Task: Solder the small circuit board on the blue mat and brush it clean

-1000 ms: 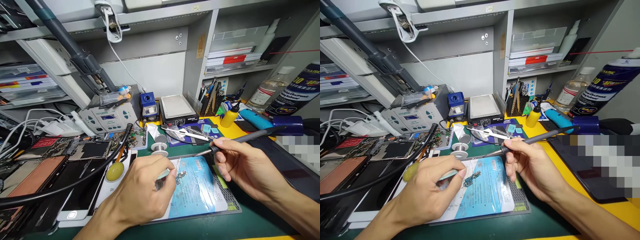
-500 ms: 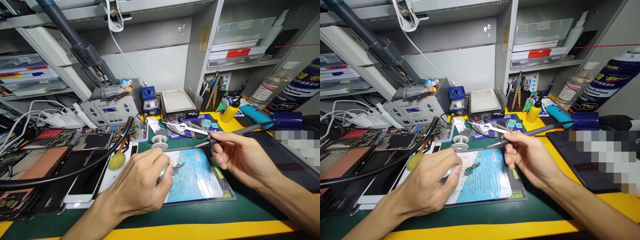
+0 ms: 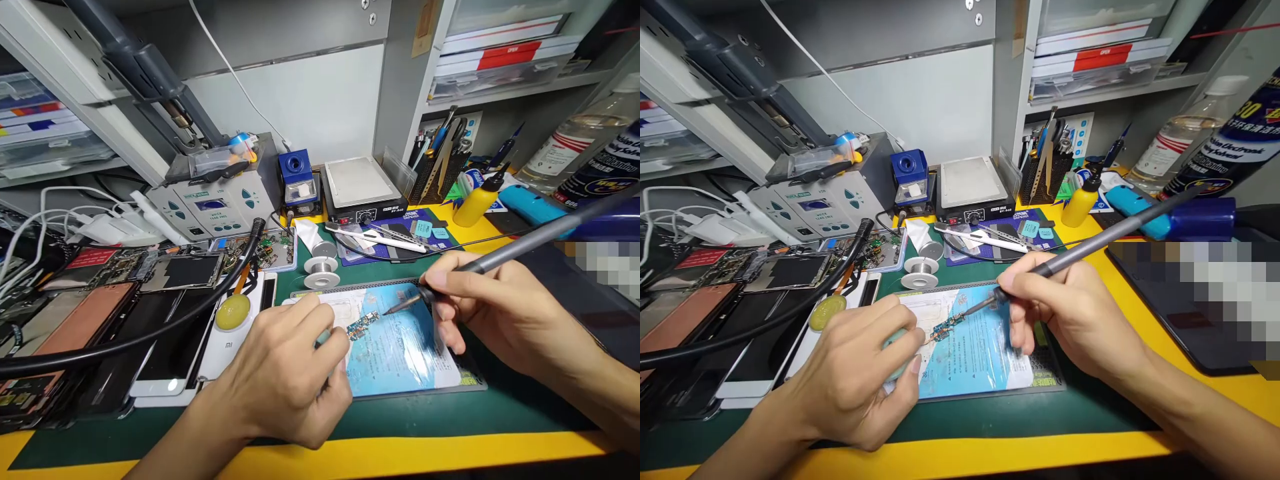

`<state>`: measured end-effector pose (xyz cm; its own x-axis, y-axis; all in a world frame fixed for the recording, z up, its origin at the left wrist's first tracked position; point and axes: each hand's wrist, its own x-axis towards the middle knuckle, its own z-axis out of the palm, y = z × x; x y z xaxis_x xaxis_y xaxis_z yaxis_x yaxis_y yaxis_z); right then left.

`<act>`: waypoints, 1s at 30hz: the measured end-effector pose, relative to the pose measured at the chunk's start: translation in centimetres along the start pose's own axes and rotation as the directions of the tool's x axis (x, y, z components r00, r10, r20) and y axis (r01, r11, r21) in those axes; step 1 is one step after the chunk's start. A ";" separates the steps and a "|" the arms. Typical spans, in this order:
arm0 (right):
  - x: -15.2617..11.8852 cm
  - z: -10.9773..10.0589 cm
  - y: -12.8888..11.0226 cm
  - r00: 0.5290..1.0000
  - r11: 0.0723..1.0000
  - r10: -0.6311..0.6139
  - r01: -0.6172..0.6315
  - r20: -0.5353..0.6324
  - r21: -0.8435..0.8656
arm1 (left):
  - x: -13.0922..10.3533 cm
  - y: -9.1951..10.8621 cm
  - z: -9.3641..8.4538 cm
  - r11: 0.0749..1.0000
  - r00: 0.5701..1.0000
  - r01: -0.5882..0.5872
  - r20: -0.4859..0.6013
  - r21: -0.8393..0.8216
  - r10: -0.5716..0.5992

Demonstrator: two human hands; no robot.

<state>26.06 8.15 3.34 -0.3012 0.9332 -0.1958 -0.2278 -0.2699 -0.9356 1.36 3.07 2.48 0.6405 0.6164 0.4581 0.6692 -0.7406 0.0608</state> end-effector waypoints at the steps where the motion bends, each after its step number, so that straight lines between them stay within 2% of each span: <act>1: -0.1 -0.1 0.3 1.000 0.999 -0.008 0.008 0.012 -0.033 | 0.0 0.0 0.0 1.000 1.000 -0.004 0.004 0.009 0.004; 7: -0.7 -1.1 1.4 0.994 0.979 -0.026 0.046 0.104 -0.201 | 0.0 0.0 0.0 0.999 1.000 -0.001 0.006 0.034 0.001; 14: -0.6 -1.0 0.9 0.995 0.977 -0.093 0.100 0.043 -0.188 | 0.2 0.7 0.0 0.999 0.999 -0.004 -0.036 -0.046 0.003; 18: -0.8 -0.7 0.8 0.994 0.965 -0.072 0.089 0.077 -0.245 | 0.1 1.4 0.1 0.999 1.000 -0.016 0.017 -0.034 0.016; 22: -1.2 -0.3 0.6 0.997 0.941 -0.040 0.059 0.062 -0.332 | -0.2 1.5 0.3 0.999 0.998 -0.020 0.057 -0.049 0.022; 30: -1.2 0.2 0.5 0.996 0.953 0.029 -0.003 0.081 -0.302 | -0.2 1.4 0.0 0.998 0.996 -0.022 0.086 -0.055 0.027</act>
<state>26.12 6.84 3.16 -0.3818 0.9028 -0.1981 0.0629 -0.1884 -0.9801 2.19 1.90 2.48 0.6882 0.6172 0.3814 0.6334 -0.7675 0.0991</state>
